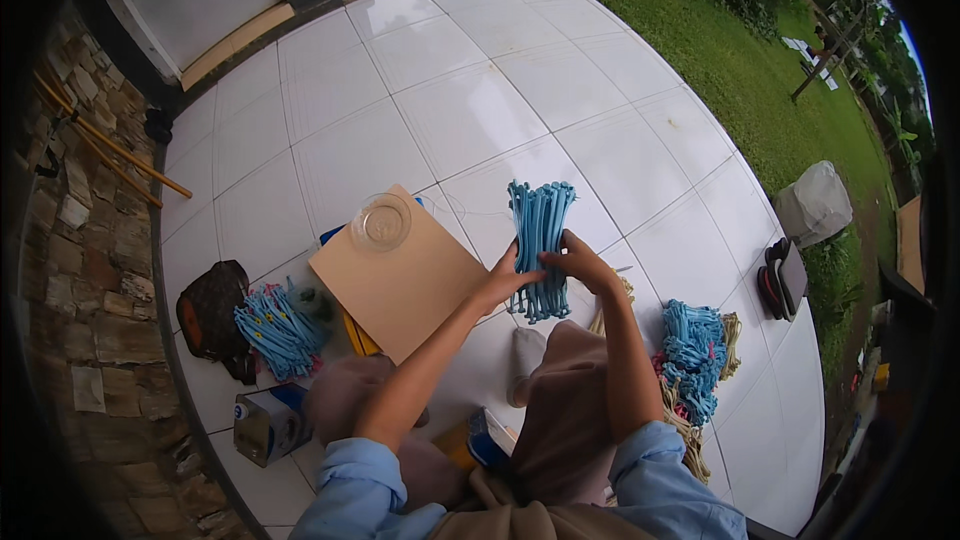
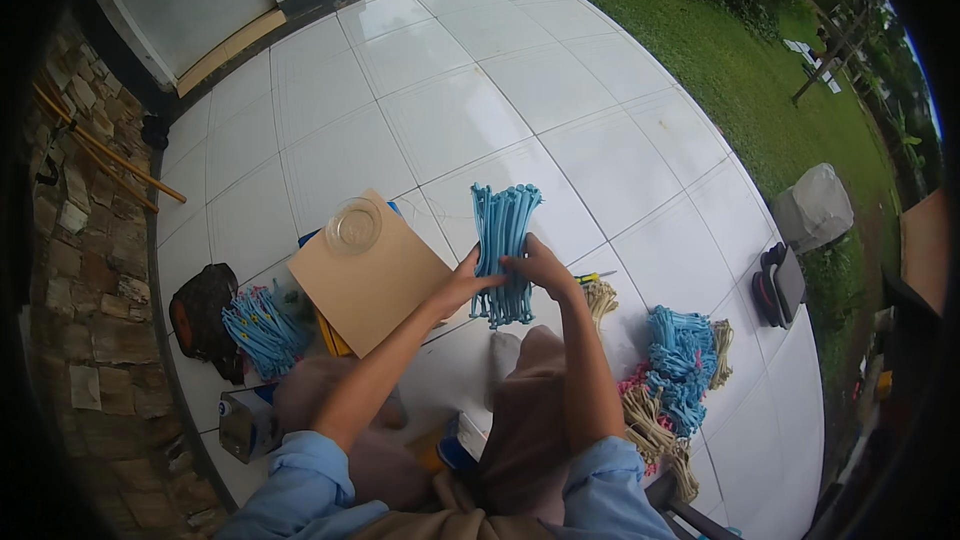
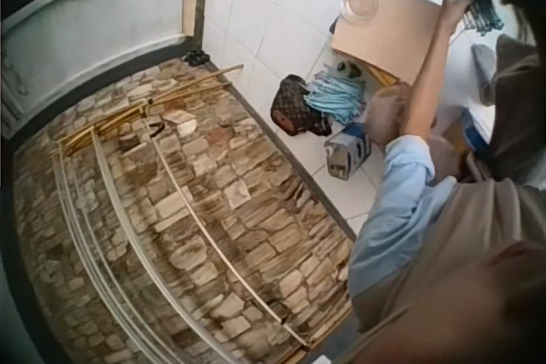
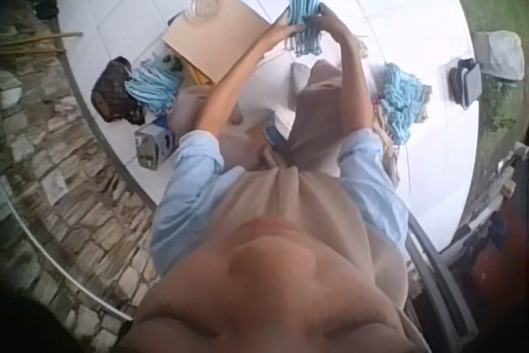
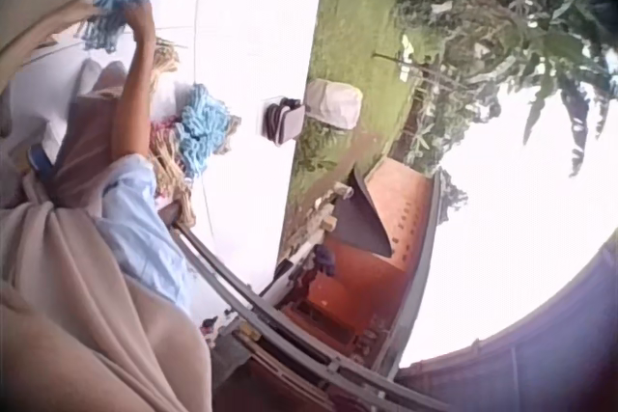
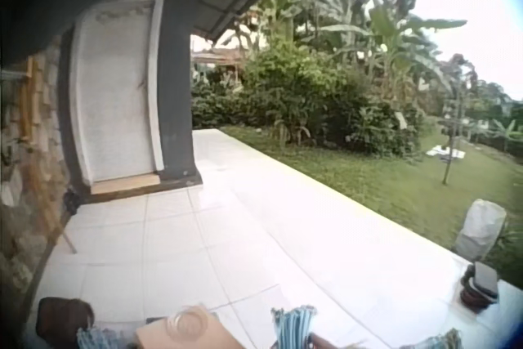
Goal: The person attaches small yellow and green flower-shaped components to blue plastic straps by hand, then groups the assembled straps and secures a bundle with a thin white string.
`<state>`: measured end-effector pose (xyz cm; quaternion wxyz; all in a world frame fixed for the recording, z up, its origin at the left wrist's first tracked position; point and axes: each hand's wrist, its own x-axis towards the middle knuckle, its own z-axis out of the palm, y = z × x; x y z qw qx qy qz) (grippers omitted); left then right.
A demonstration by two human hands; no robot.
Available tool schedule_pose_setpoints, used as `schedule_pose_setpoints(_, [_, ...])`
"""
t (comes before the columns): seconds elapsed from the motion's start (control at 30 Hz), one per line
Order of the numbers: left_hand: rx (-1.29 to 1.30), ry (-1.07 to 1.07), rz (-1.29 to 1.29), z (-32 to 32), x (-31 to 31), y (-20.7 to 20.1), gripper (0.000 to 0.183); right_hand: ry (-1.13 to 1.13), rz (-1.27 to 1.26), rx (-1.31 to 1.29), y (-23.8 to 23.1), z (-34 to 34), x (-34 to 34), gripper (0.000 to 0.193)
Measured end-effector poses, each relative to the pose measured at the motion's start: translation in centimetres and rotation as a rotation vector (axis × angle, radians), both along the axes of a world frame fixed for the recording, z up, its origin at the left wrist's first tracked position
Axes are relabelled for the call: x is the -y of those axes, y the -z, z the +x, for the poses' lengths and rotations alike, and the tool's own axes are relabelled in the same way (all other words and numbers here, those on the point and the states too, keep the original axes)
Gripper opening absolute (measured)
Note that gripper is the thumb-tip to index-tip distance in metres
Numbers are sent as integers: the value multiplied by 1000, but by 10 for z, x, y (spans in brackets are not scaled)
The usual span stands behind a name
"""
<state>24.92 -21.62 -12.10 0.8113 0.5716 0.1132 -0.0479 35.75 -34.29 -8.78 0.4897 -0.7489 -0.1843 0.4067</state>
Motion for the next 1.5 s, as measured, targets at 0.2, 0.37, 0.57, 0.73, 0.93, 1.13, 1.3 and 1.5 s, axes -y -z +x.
schedule_pose_setpoints(0.2, [-250, -234, 218, 56, 58, 119, 75, 52, -371, 32, 131, 42, 17, 41])
schedule_pose_setpoints(0.37, [-263, -209, 245, 48, 54, 180, 77, -124, -460, -10, 168, 48, 1, 39])
schedule_pose_setpoints(0.57, [-387, -176, 550, 56, 40, 201, 68, 29, -45, -205, 207, 49, 1, 66])
schedule_pose_setpoints(0.73, [-197, -289, 361, 72, 56, 126, 61, 66, -6, -208, 179, 59, -3, 59])
schedule_pose_setpoints(0.93, [313, -366, 550, 21, 10, -33, 45, 139, 322, -42, 38, 41, -58, 33])
schedule_pose_setpoints(1.13, [126, -637, 1030, -116, -93, -55, 38, -82, 218, 335, 7, -10, -122, 31])
schedule_pose_setpoints(1.3, [-591, -630, 816, -185, -141, 5, 71, -268, -202, 696, 69, -59, -132, 65])
schedule_pose_setpoints(1.5, [-949, -307, 906, -170, -153, 46, 104, -437, -271, 752, 75, -78, -141, 84])
